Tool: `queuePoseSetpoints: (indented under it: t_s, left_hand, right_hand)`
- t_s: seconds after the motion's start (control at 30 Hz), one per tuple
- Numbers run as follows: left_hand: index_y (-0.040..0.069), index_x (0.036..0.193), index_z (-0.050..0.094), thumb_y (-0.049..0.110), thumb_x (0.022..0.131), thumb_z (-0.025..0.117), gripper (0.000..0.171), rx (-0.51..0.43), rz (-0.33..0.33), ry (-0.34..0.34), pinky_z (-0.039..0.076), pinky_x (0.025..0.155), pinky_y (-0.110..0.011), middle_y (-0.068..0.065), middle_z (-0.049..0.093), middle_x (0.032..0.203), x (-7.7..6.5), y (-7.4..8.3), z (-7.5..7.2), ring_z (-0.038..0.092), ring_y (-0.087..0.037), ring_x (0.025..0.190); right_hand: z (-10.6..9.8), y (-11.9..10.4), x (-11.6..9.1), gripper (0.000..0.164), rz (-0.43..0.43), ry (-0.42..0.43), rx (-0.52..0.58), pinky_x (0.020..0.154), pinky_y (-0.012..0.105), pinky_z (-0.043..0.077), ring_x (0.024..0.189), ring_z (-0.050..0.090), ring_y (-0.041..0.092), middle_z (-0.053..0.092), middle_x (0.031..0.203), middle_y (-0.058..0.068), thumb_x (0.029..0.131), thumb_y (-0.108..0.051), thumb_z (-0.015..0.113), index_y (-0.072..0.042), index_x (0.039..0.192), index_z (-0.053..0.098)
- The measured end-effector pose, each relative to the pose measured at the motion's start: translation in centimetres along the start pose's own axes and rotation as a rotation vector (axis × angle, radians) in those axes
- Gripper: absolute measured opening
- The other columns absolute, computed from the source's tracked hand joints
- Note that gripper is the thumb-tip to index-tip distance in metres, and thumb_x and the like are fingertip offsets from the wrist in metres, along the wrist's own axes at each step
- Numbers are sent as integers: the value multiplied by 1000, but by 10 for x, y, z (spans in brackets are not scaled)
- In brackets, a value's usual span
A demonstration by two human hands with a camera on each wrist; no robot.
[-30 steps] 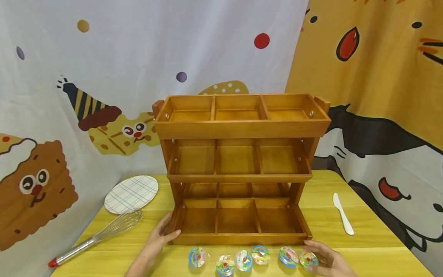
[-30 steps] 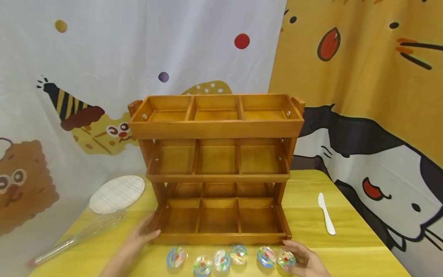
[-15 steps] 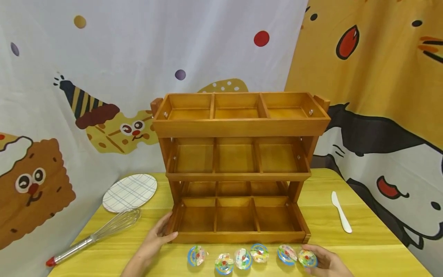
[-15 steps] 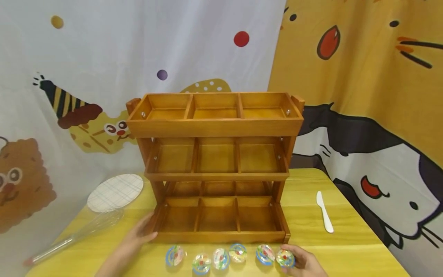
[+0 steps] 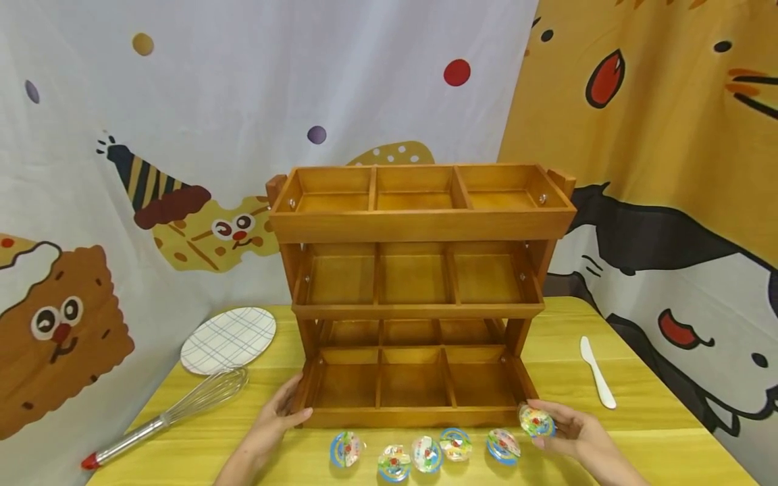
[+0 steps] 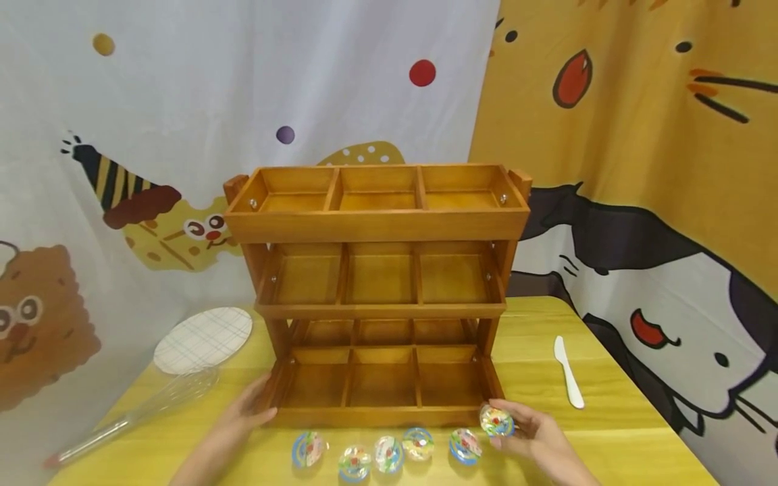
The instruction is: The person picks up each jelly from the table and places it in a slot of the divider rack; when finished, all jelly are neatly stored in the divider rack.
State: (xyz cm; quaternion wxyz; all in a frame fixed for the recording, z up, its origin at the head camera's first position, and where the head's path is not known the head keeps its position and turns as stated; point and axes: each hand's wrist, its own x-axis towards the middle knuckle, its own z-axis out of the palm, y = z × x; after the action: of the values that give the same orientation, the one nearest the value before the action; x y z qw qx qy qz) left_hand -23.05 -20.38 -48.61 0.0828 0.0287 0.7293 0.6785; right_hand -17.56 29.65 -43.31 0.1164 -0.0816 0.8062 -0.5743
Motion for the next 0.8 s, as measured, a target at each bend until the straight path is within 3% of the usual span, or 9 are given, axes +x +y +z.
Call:
queuePoseSetpoints:
  t_s: [0.13,0.27,0.43,0.57,0.8]
  left_hand:
    - [18,141,21,16,82,62,71,-2,1,16,22,101,-61,-16,12,148,-1,-4,-3,11,-41,134]
    - [18,140,23,14,81,62,71,-13,-5,38,21,102,-61,-13,16,148,-3,-3,-5,13,-39,134]
    - [16,141,21,16,82,62,71,-21,13,11,19,104,-60,-15,15,148,-2,2,-1,13,-40,134]
    - [16,141,20,14,82,61,72,-43,20,11,19,103,-60,-15,15,148,-2,3,1,14,-40,134]
    - [14,141,18,14,82,60,73,-53,9,0,14,104,-61,-16,11,148,-4,4,4,9,-40,135]
  right_hand:
    - [17,-20,16,62,-18,-27,53,81,24,51,98,58,5,57,112,-21,80,-18,63,-2,134,35]
    - [45,-37,42,61,-120,-67,89,80,26,51,98,59,10,55,123,-1,78,-15,65,0,131,38]
    - [77,-62,78,61,-206,-141,118,83,28,51,100,58,14,45,130,21,77,-14,67,1,129,40]
    - [106,-78,110,63,-197,-160,177,87,31,48,98,59,16,51,124,17,75,-15,69,-2,129,40]
    - [172,-89,160,60,-164,-75,201,86,31,48,95,59,17,58,117,16,72,-16,72,-2,125,47]
